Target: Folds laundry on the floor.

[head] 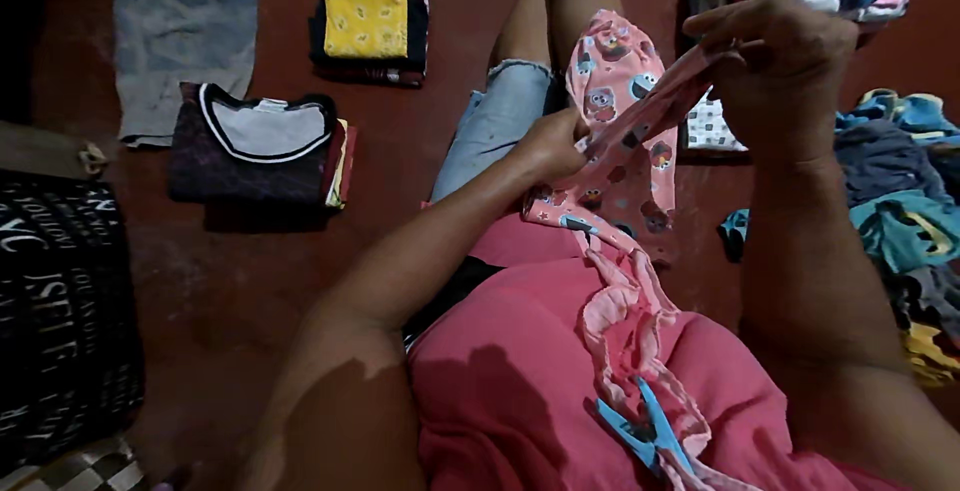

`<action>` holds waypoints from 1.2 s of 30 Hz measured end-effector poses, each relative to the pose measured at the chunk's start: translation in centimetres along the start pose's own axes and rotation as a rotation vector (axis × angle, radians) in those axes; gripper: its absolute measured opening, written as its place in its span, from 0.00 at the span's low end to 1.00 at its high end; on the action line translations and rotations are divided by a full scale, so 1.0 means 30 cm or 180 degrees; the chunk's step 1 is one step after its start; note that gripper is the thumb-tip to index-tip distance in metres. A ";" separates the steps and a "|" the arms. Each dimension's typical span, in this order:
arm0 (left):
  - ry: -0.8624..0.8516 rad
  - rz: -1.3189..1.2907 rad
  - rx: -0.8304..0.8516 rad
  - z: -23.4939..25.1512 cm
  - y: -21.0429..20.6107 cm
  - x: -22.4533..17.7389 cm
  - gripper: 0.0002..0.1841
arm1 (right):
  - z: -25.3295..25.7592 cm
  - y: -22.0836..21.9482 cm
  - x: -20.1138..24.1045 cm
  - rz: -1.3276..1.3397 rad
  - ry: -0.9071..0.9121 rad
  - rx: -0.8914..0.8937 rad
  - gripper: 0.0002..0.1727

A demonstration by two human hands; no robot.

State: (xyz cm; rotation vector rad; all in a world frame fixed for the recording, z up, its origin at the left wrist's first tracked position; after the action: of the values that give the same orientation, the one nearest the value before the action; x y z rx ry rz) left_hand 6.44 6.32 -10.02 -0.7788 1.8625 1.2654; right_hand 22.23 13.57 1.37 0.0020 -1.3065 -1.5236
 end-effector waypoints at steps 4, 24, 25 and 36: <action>-0.0291 -0.0143 0.0199 0.017 -0.048 0.003 0.16 | 0.053 0.001 0.038 -0.0446 0.0007 0.0107 0.11; 0.0836 -0.2496 0.0656 -0.090 -0.129 0.184 0.09 | -0.430 -0.101 -0.348 0.0708 -0.3206 0.0695 0.21; 0.0879 -0.2485 0.0627 -0.089 -0.134 0.183 0.10 | -0.436 -0.103 -0.349 0.0842 -0.3226 0.0485 0.21; 0.0981 -0.2286 0.0438 -0.091 -0.135 0.204 0.11 | 0.048 -0.193 -0.468 0.0493 -0.2622 0.0690 0.17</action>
State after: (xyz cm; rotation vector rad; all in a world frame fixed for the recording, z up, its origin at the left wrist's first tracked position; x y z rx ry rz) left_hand 5.74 1.95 -16.50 -1.4581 1.6306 0.5778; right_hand 23.33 23.22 -10.41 -0.6306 -2.0539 -1.2732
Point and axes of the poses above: each hand's wrist, its own z-axis towards the middle knuckle, its own y-axis out of the back of the hand, x = y × z, the point moved 7 cm from there along z, towards the middle knuckle, and after that the axes turned 8 degrees about -y, right-handed, at the moved point
